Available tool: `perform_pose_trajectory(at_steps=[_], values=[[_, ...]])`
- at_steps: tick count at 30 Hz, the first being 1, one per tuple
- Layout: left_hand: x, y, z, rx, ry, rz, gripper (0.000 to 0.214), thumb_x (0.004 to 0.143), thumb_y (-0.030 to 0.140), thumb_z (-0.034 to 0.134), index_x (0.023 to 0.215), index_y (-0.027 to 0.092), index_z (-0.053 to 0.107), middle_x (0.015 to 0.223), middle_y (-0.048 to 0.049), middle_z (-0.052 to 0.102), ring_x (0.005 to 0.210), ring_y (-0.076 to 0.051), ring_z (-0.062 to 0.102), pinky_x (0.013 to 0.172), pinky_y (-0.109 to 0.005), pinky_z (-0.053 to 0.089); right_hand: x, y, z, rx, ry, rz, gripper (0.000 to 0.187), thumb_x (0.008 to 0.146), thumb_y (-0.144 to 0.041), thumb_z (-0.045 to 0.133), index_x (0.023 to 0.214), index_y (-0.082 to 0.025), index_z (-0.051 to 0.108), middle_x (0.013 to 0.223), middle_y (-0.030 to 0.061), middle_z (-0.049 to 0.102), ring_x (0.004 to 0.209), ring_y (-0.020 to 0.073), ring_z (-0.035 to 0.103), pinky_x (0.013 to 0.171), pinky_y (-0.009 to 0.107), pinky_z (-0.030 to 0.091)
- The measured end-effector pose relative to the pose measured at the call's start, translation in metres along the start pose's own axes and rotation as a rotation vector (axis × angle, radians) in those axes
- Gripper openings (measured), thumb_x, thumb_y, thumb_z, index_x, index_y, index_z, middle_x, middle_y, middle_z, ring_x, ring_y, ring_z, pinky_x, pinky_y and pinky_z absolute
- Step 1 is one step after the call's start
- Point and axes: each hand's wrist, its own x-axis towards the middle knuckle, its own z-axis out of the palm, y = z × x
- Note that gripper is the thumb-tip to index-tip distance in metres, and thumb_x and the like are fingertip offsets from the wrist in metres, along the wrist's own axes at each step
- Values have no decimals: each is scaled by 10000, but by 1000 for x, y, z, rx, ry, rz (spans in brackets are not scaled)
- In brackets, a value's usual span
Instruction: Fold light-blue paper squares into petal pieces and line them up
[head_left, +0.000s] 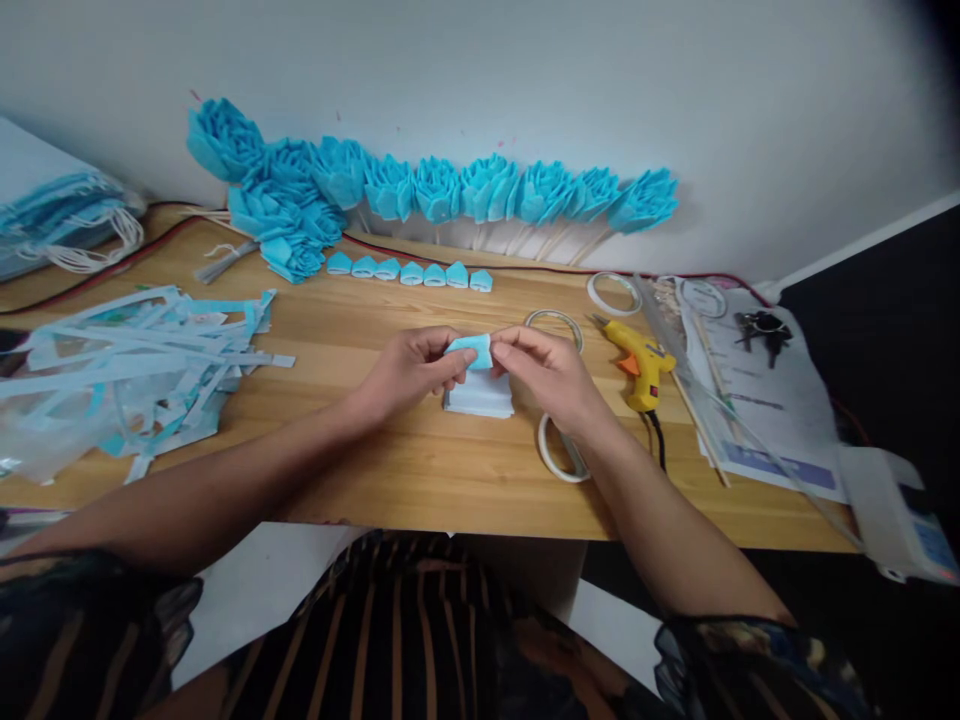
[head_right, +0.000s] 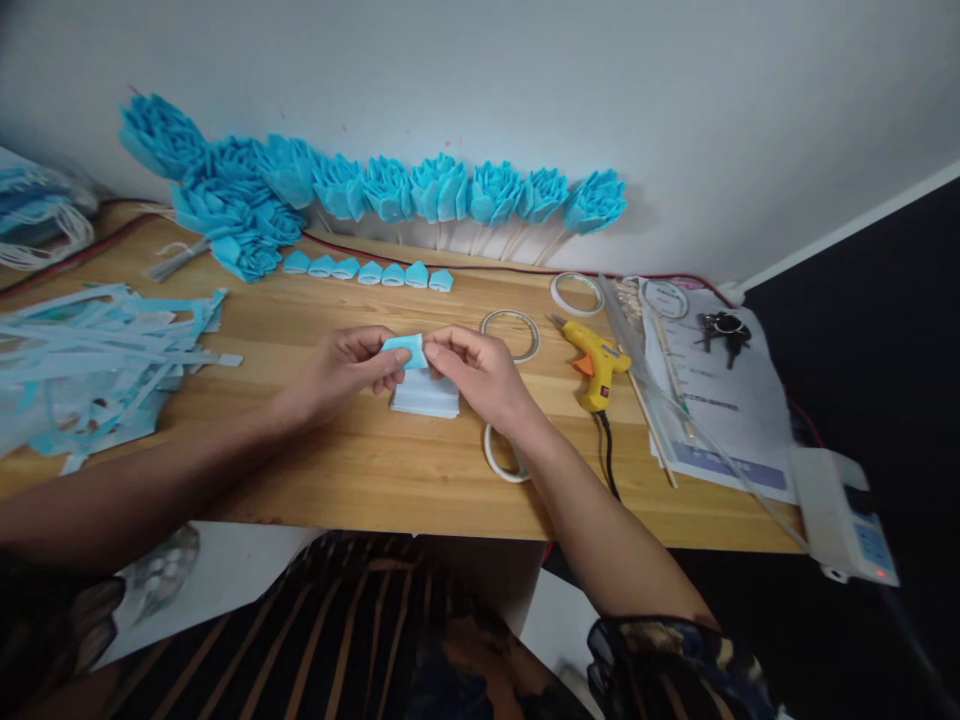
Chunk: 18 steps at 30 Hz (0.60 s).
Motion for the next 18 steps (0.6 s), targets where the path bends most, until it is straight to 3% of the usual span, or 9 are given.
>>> perform_pose_trajectory(at_steps=[7,11,18], values=[[0,-1,1,-11,-20,-7,314,810,418,676,670,150,592,560,20,570,490,-67,506,469,-177,402,0,-1,4,-14,27,4,308,767,-482,743,777,-191,642,664,-28,564,610,100,486,555,239,383],[-1,1,0,-36,-12,-31,339,835,466,651,722,149,610,619,0,614,518,-82,538,507,-200,450,0,0,5,-26,42,6,289,786,-454,714,738,-186,616,655,-25,565,600,95,476,550,238,377],[2,1,-1,-70,43,57,350,782,490,716,753,161,601,622,30,565,549,-82,522,526,-199,442,-1,0,7,-59,34,17,275,767,-433,726,745,-180,622,660,-21,580,598,95,478,542,238,366]])
